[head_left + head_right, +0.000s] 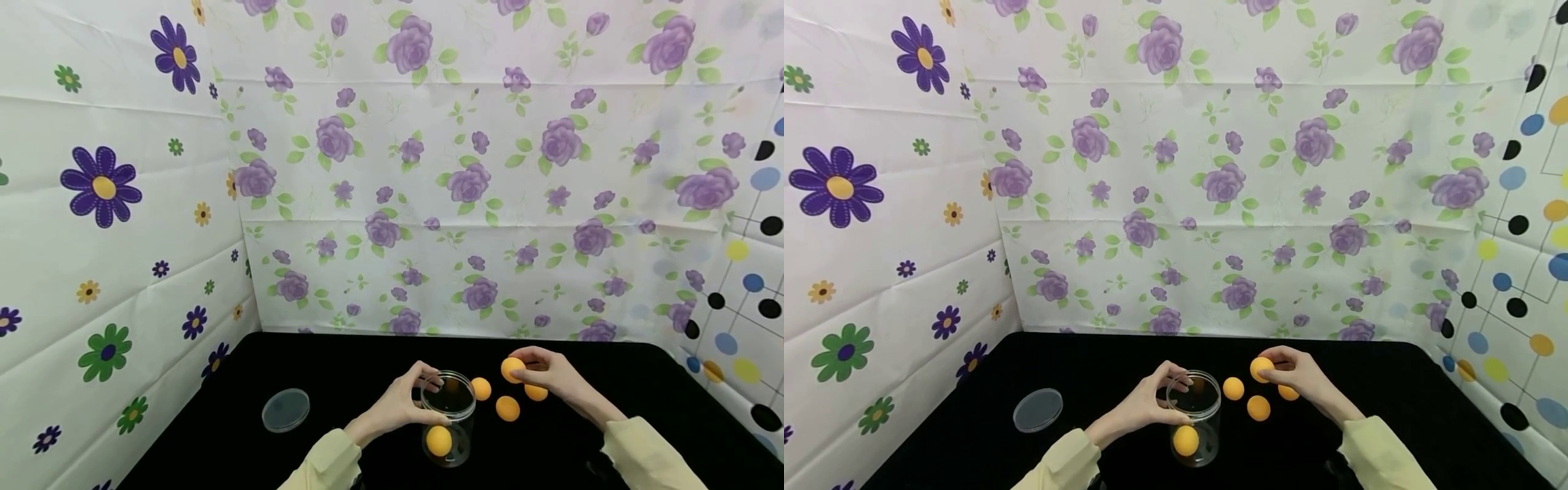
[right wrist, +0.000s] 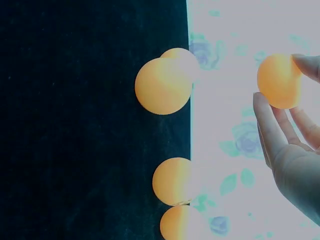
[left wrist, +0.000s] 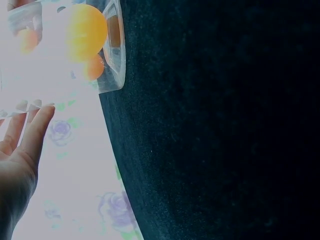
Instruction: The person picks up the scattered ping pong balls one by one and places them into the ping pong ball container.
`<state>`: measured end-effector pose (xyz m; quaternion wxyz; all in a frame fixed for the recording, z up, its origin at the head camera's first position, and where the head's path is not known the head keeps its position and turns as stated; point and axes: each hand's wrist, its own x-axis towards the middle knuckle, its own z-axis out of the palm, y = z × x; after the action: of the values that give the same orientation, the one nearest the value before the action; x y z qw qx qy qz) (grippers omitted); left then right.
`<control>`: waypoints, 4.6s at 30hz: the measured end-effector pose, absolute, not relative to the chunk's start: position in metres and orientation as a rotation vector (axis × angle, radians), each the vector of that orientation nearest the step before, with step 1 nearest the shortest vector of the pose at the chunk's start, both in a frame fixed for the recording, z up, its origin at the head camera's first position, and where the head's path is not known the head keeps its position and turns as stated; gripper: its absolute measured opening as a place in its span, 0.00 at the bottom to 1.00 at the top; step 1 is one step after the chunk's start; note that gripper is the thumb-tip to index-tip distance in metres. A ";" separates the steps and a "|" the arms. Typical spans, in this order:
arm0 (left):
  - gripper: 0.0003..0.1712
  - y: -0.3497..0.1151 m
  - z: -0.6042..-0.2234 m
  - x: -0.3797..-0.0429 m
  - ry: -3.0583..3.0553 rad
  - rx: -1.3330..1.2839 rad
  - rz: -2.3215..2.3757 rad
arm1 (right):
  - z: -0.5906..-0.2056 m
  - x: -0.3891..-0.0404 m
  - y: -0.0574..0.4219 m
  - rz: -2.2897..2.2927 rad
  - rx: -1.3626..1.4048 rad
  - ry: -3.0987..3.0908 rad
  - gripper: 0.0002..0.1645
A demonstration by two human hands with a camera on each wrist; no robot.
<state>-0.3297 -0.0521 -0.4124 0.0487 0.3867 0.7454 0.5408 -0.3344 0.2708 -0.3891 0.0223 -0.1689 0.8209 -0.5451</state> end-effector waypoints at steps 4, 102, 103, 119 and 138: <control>0.33 -0.052 -0.413 -0.330 2.273 1.176 1.647 | -0.387 -0.334 0.267 -1.695 -0.556 2.545 0.26; 0.35 -0.051 -0.413 -0.331 2.278 1.147 1.638 | -0.356 -0.314 0.189 -1.715 -0.830 2.372 0.24; 0.35 -0.051 -0.413 -0.331 2.278 1.145 1.637 | -0.356 -0.314 0.189 -1.721 -0.825 2.366 0.24; 0.32 -0.051 -0.414 -0.331 2.283 1.171 1.638 | -0.338 -0.297 0.181 -1.717 -0.868 2.386 0.20; 0.32 -0.051 -0.416 -0.332 2.270 1.158 1.662 | -0.357 -0.314 0.195 -1.781 -0.840 2.388 0.20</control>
<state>-0.3318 -0.0509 -0.4164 0.0494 0.3802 0.7452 0.5456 -0.3138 0.1950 -0.3570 0.0234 -0.2714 0.7713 -0.5752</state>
